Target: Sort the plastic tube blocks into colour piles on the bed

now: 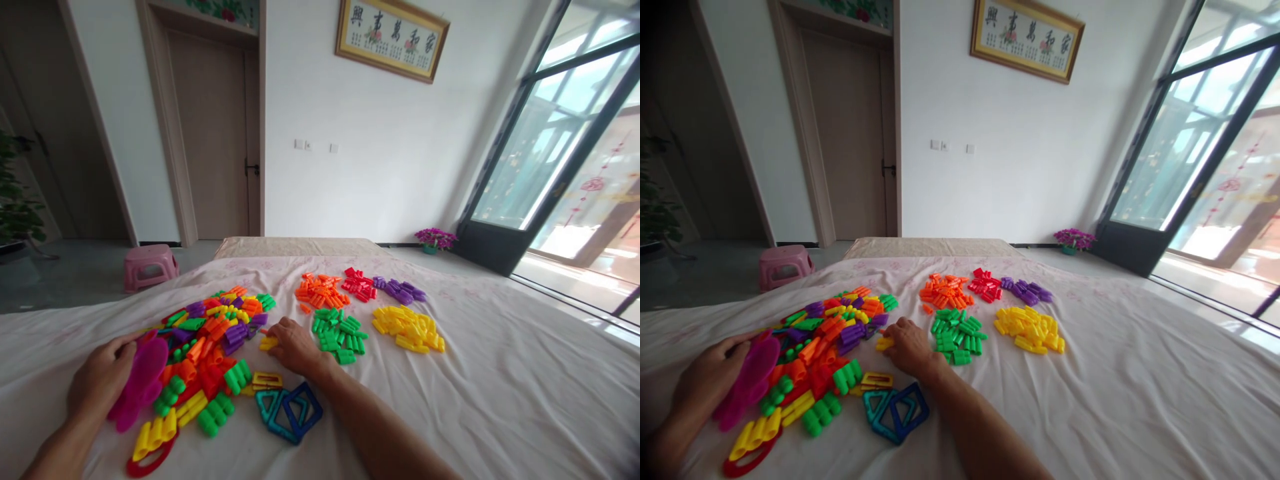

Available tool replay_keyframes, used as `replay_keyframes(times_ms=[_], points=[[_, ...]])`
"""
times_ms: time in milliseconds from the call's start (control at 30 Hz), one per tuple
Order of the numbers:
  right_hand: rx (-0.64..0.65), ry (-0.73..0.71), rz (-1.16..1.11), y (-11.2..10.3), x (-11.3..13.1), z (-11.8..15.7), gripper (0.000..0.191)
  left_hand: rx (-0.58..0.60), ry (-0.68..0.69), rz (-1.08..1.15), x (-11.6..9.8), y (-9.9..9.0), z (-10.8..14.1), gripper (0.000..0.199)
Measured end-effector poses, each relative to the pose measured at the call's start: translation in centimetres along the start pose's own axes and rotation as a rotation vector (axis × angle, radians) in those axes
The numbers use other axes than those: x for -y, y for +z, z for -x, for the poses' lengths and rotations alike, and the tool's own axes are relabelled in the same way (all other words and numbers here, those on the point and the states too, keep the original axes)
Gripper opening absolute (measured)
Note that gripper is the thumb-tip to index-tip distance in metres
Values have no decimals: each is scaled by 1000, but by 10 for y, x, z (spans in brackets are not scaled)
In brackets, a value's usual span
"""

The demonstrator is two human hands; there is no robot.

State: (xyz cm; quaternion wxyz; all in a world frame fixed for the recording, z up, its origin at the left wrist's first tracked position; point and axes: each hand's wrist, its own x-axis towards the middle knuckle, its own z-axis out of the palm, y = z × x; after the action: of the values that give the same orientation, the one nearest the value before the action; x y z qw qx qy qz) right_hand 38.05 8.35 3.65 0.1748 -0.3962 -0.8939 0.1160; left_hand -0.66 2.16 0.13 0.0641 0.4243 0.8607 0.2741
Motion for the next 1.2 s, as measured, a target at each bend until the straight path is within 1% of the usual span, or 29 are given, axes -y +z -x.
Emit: replay_keyframes(times_ms=[67,233,300,367,500,667,833,900,1000,1100,1200], points=[[-12,1,-12,1,-1,0,32,-3,-12,-3,0,0,0,53],[-43,-28,-97,7,-2,0,27,-15,23,0,2,1,-1,52],[-51,-42,-158,6,-2,0,23,-10,23,-2,3,1,-2,53],[-101,-28,-211,0,-4,-2,18,0,10,-16,3,2,-3,54],[-245,84,-264,-25,-19,-5,11,14,-14,-33,3,2,-4,55],[-377,214,-259,-58,-58,-2,20,1,-5,-27,5,2,-4,54],[-463,382,-176,-81,-93,9,24,6,-6,-14,7,4,-6,54],[-472,435,-155,-90,-105,15,25,2,-1,-19,8,5,-7,54],[-453,528,-81,-108,-121,29,26,-5,6,-29,10,6,-9,55],[-437,665,35,-127,-133,45,28,-5,18,-21,11,7,-9,55],[-440,834,140,-143,-142,62,30,-4,10,-19,12,8,-8,54]])
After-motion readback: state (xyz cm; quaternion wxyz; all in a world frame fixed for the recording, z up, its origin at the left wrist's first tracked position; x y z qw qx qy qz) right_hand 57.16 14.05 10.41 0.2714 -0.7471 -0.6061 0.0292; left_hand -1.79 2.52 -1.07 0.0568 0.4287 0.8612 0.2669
